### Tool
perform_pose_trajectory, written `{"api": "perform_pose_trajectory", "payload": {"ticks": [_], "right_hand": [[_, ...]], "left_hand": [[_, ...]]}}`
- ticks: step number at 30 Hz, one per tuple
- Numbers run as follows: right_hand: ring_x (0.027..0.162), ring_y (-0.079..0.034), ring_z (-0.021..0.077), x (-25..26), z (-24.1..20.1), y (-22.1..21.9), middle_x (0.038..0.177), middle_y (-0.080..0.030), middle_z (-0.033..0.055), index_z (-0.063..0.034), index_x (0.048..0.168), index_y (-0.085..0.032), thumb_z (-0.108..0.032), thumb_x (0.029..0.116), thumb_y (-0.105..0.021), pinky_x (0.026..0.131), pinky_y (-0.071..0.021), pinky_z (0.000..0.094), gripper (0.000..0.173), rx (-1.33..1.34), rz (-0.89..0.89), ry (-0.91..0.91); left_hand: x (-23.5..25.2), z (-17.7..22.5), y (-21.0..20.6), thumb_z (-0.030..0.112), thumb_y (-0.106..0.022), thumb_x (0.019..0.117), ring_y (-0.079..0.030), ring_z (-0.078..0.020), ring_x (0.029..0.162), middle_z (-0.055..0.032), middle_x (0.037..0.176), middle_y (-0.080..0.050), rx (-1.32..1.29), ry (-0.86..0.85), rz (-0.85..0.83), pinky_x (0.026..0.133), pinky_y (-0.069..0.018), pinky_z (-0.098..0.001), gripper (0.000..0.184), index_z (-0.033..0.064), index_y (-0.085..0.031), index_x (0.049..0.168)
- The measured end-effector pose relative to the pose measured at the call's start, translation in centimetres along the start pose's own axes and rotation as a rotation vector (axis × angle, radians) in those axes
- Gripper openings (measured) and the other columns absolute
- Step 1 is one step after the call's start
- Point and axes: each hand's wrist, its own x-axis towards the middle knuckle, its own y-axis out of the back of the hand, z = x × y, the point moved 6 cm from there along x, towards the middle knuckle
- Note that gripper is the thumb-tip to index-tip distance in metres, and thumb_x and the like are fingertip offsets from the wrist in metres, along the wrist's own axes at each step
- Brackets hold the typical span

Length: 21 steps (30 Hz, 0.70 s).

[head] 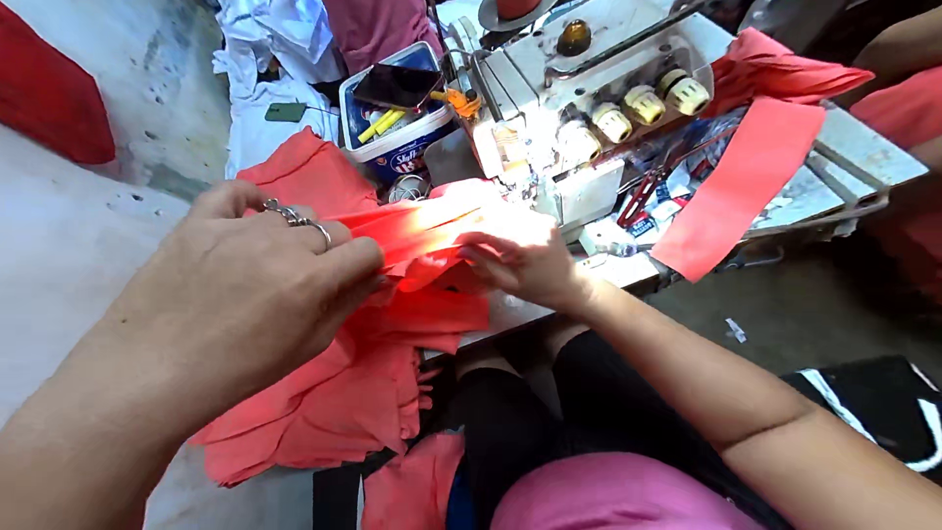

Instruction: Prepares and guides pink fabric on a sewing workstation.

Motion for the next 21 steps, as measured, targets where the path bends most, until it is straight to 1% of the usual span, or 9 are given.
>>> {"api": "perform_pose_trajectory", "payload": {"ticks": [2,3,4,8,13,15,17,19,21], "right_hand": [[0.092,-0.072,0.0223,-1.4,1.6,0.7,0.095,-0.075,0.0124,-0.0033,0.096,-0.078,-0.014,0.0941,-0.067,0.081,-0.057,0.0356,0.016,-0.022,-0.003,-0.082],[0.093,-0.071,0.0213,-1.6,1.8,1.0,0.096,-0.075,0.0127,-0.0026,0.096,-0.078,-0.013,0.0942,-0.067,0.082,-0.0569,0.0338,0.015,-0.011,0.005,-0.102],[0.093,-0.071,0.0206,-1.6,1.8,1.2,0.096,-0.075,0.0129,-0.0022,0.095,-0.078,-0.012,0.0937,-0.067,0.082,-0.0568,0.0327,0.015,-0.007,0.016,-0.107],[0.082,-0.069,0.0184,-0.8,1.2,1.1,0.087,-0.073,0.0112,-0.0021,0.091,-0.078,-0.012,0.0945,-0.066,0.073,-0.0552,0.0307,0.016,-0.024,0.044,-0.072],[0.074,-0.068,0.0164,-0.6,1.0,1.0,0.083,-0.073,0.0114,-0.0003,0.094,-0.077,-0.013,0.0961,-0.066,0.067,-0.0537,0.0273,0.017,-0.038,0.083,-0.044],[0.077,-0.068,0.0171,-0.6,1.0,0.9,0.086,-0.073,0.0119,0.0001,0.098,-0.077,-0.013,0.0967,-0.067,0.07,-0.0549,0.028,0.017,-0.053,0.078,-0.032],[0.085,-0.071,0.0193,-0.6,0.9,0.8,0.091,-0.075,0.0124,-0.0008,0.099,-0.078,-0.013,0.0965,-0.067,0.077,-0.0564,0.0303,0.017,-0.08,0.063,-0.023],[0.084,-0.07,0.0193,-0.5,0.9,0.8,0.09,-0.075,0.0121,-0.0013,0.099,-0.078,-0.014,0.0963,-0.067,0.076,-0.0556,0.0298,0.017,-0.096,0.07,-0.023],[0.081,-0.07,0.0199,-0.5,0.9,0.9,0.088,-0.074,0.013,-0.0003,0.1,-0.078,-0.015,0.096,-0.067,0.073,-0.0554,0.0299,0.019,-0.112,0.084,-0.021]], "left_hand": [[-0.2,0.1,-0.3,0.033,-0.044,0.1043,-0.059,-0.0281,0.063,-0.005,0.063,-0.055,-0.007,-0.005,0.021,0.076,-0.0415,-0.0579,0.037,0.011,-0.066,0.083],[-0.4,0.2,-0.4,0.033,-0.044,0.1045,-0.059,-0.0278,0.063,-0.0049,0.062,-0.054,-0.012,-0.004,0.029,0.077,-0.0412,-0.0582,0.037,0.011,-0.066,0.083],[-0.5,0.2,-0.5,0.032,-0.044,0.1049,-0.059,-0.0275,0.063,-0.0049,0.062,-0.054,-0.014,-0.001,0.033,0.079,-0.0412,-0.0587,0.037,0.0108,-0.066,0.084],[-0.8,0.2,-0.7,0.032,-0.043,0.1055,-0.058,-0.0279,0.062,-0.0054,0.061,-0.052,-0.021,0.012,0.052,0.084,-0.0398,-0.0624,0.037,0.0102,-0.065,0.086],[-1.0,0.4,-0.5,0.031,-0.043,0.1052,-0.062,-0.0311,0.07,-0.0072,0.065,-0.055,-0.018,0.015,0.082,0.091,-0.0371,-0.0682,0.037,0.0089,-0.067,0.087],[-1.2,0.2,-0.7,0.03,-0.044,0.1049,-0.064,-0.0319,0.073,-0.0073,0.067,-0.057,-0.029,0.024,0.086,0.092,-0.0365,-0.0703,0.036,0.0088,-0.067,0.087],[-1.6,0.1,-0.9,0.031,-0.046,0.1053,-0.064,-0.0316,0.076,-0.0066,0.068,-0.058,-0.046,0.039,0.093,0.093,-0.0367,-0.0699,0.035,0.0095,-0.068,0.089],[-1.9,0.0,-1.0,0.03,-0.047,0.1049,-0.065,-0.0312,0.08,-0.0062,0.069,-0.059,-0.051,0.058,0.1,0.096,-0.0351,-0.0698,0.033,0.0101,-0.07,0.091],[-2.0,0.0,-0.9,0.028,-0.047,0.1045,-0.066,-0.0332,0.082,-0.0078,0.068,-0.06,-0.039,0.066,0.097,0.099,-0.0327,-0.0727,0.033,0.0086,-0.071,0.091]]}}
